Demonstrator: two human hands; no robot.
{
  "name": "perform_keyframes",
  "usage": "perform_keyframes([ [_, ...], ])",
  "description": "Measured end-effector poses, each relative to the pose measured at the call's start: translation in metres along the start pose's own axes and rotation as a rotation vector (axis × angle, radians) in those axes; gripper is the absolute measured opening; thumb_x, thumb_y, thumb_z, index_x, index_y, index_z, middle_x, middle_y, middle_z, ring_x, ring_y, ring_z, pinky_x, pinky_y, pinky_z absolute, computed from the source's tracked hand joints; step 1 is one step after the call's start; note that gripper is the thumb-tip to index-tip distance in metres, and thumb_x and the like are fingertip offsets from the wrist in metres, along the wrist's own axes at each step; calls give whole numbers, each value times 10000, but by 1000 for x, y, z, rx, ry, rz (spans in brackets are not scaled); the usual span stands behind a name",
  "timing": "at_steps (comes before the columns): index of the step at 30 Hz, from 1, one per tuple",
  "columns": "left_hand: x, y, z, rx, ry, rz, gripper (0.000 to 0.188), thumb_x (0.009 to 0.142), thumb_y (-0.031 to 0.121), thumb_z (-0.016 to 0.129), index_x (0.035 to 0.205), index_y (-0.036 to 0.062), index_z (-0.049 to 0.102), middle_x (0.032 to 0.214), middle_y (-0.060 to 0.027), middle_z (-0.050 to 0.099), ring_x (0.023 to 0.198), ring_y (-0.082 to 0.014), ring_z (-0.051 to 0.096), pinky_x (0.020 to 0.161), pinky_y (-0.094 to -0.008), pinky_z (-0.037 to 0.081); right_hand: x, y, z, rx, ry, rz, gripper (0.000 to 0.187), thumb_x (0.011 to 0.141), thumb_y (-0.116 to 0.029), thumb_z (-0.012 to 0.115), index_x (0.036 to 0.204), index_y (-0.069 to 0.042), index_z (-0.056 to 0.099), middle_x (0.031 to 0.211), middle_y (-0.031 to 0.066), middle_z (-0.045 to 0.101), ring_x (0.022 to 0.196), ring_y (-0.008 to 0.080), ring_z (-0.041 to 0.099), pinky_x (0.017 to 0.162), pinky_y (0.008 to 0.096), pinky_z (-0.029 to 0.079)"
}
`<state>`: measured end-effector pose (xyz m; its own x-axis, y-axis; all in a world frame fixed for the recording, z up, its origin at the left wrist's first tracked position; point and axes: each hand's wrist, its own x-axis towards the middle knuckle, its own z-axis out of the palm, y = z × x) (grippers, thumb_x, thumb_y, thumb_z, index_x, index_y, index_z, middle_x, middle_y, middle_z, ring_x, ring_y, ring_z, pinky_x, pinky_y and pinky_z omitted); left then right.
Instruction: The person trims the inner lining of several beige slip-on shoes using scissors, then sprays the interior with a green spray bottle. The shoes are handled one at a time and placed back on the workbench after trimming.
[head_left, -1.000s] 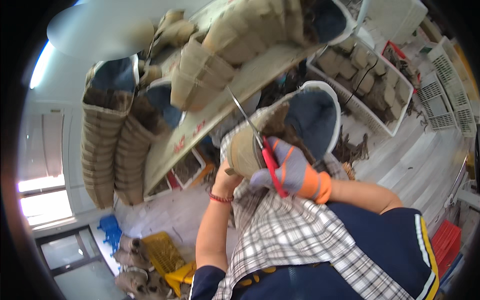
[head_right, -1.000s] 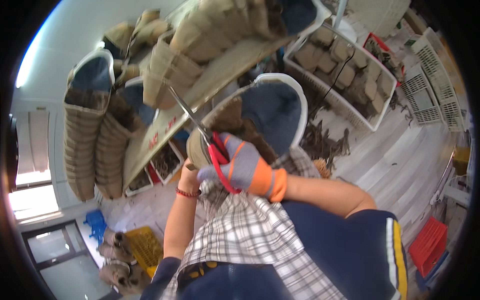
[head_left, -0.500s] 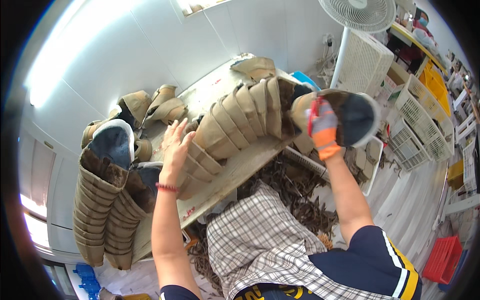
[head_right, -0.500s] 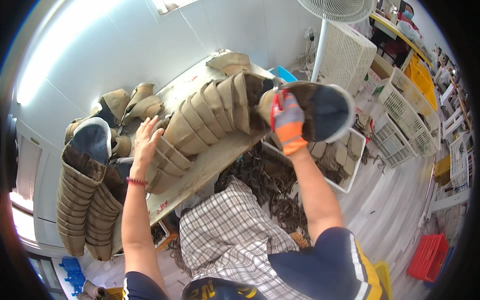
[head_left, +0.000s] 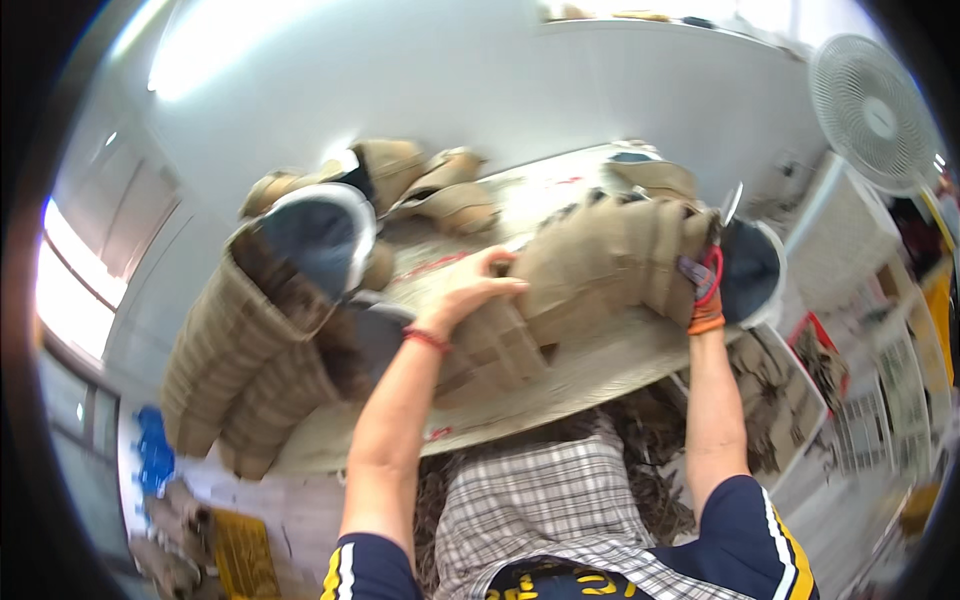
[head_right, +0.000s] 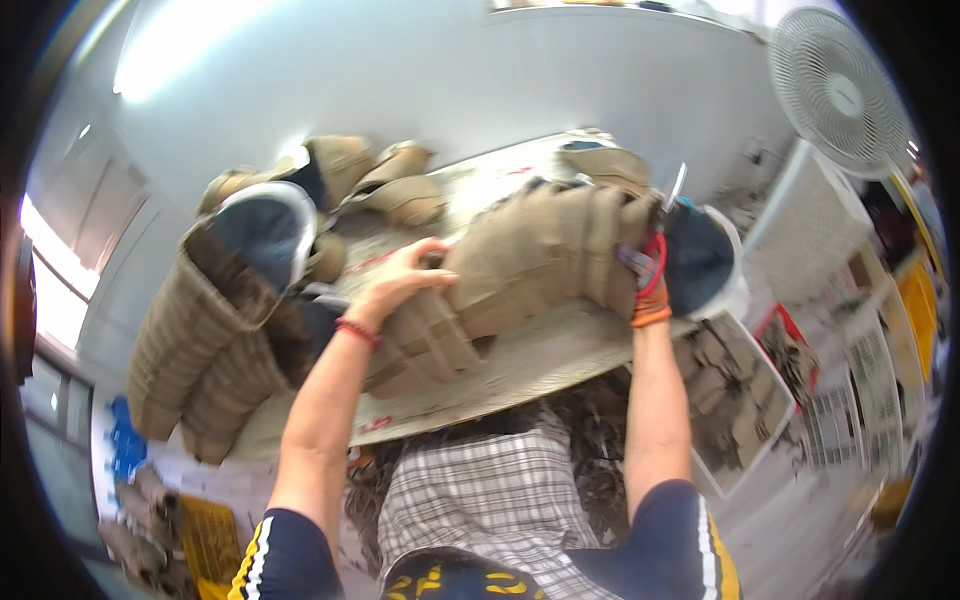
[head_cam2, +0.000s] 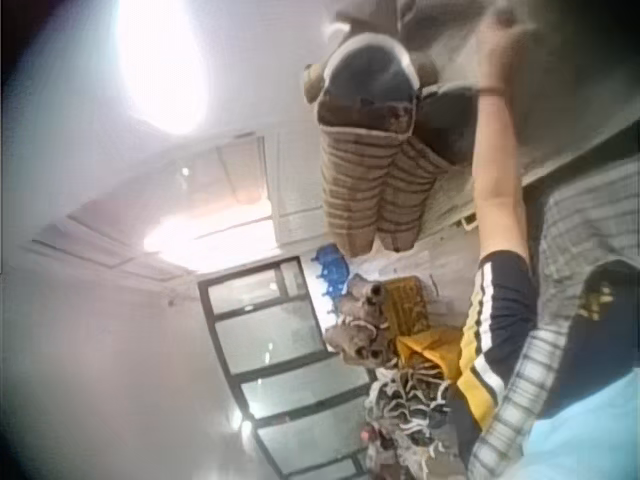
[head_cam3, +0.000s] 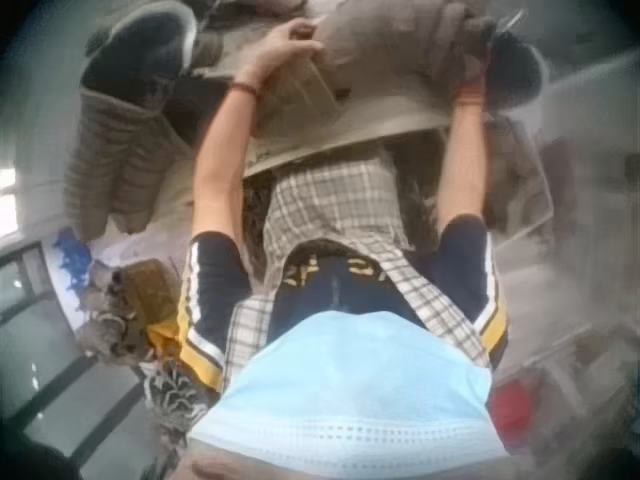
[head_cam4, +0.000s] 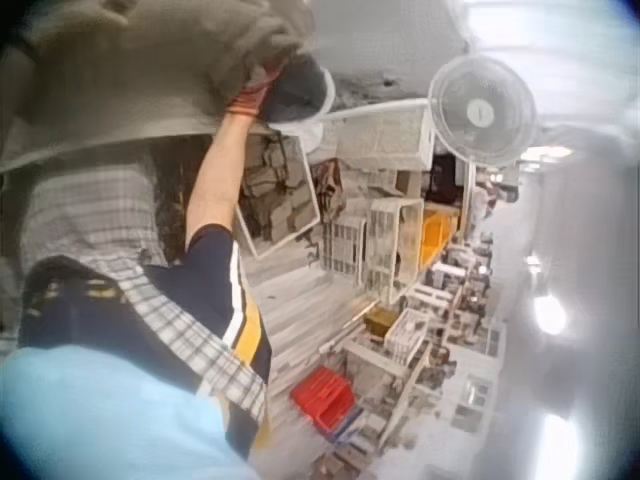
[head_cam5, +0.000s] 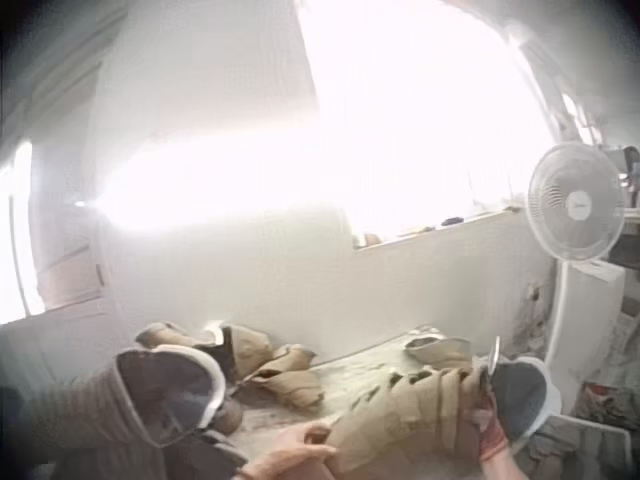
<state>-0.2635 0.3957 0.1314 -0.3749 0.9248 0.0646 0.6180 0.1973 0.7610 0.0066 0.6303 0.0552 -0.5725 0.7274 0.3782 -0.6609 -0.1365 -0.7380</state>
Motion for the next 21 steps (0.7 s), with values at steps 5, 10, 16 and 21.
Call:
perform_keyframes([
  [5,-8,17,11,338,62,-8,808,687,467,690,1338,92,393,1254,-200,508,1175,-332,470,988,-379,363,4,46,-27,-611,371,18,242,880,-299,624,748,-121,524,698,-36,385,680,86,352,592,274,345],
  [10,-18,25,7,438,223,-35,792,754,477,633,1351,36,355,1257,-246,480,1201,-354,439,1008,-409,336,4,50,-67,-91,343,-24,214,920,-225,564,1046,-59,615,890,-31,581,810,73,497,739,236,416],
  [16,-124,2,12,-277,1304,368,164,853,77,601,969,13,504,948,-62,534,859,-149,526,796,-279,430,-2,8,-45,-467,339,-95,264,845,-274,669,999,-65,621,847,-48,582,699,47,486,618,207,384],
  [21,-199,-48,79,-898,1033,-112,244,880,134,598,1061,15,486,986,-45,531,905,-109,492,831,-257,406,5,-6,-13,-210,217,162,239,798,-202,717,969,-63,627,877,-17,600,769,81,541,697,238,435],
])
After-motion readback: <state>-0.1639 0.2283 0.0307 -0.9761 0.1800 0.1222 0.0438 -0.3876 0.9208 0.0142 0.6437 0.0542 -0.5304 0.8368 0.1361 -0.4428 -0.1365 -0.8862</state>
